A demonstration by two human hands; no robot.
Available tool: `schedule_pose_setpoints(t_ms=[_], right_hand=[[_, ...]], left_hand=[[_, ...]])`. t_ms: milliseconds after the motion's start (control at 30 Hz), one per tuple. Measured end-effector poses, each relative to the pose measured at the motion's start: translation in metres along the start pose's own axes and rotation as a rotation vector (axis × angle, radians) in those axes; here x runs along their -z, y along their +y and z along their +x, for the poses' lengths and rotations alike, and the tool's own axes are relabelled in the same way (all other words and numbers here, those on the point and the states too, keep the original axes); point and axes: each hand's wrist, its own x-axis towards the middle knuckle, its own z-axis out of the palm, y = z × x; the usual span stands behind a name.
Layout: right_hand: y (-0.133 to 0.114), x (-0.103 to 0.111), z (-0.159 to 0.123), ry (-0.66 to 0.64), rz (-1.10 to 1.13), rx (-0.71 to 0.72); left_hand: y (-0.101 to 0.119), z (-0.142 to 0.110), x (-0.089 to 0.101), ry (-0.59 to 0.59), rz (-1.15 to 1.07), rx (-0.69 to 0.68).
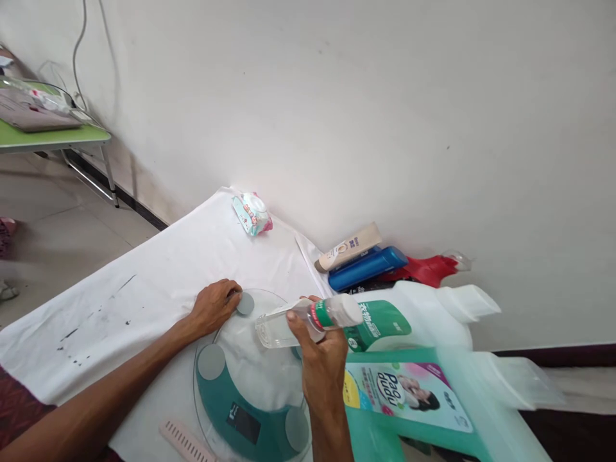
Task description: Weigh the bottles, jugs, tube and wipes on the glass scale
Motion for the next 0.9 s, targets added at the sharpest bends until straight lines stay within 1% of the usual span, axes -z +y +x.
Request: schedule_pose_setpoints(t_ms=[67, 133, 200, 267, 333, 433, 533, 633, 700, 767, 900], right_hand=[[-0.001, 0.000, 0.011, 0.055, 0.048, 0.045], [-0.005, -0.005, 0.027, 0.103, 0.058, 0.144], [-0.006, -0.016, 0.049, 0.122, 0.059, 0.240], [-0.004, -0.033, 0.076, 0.112, 0.066, 0.282], [0.003, -0.053, 0.106, 0.111, 0.052, 0.288], [0.017, -0.081, 0.153, 0.149, 0.012, 0.288], [0.026, -0.104, 0.198, 0.194, -0.003, 0.301], [0.031, -0.124, 0.237, 0.230, -0.014, 0.303], [0.034, -0.137, 0.256, 0.232, -0.026, 0.297], [0.038, -0.148, 0.269, 0.215, -0.046, 0.287], [0.046, -0.161, 0.284, 0.172, -0.105, 0.249]], left_hand=[[-0.001, 0.000, -0.001, -0.004, -0.008, 0.003], [-0.002, 0.000, -0.002, -0.006, -0.013, 0.005], [-0.002, 0.001, -0.003, -0.006, -0.018, 0.008], [-0.003, 0.001, -0.003, -0.005, -0.022, 0.011], [-0.003, 0.001, -0.004, -0.004, -0.026, 0.013], [-0.002, 0.001, -0.005, -0.005, -0.032, 0.016], [-0.002, 0.001, -0.006, -0.009, -0.037, 0.022], [0.000, 0.002, -0.005, -0.015, -0.039, 0.037], [0.002, 0.002, -0.004, -0.021, -0.039, 0.046], [0.003, 0.002, -0.004, -0.027, -0.040, 0.051], [0.003, 0.003, -0.004, -0.026, -0.040, 0.055]])
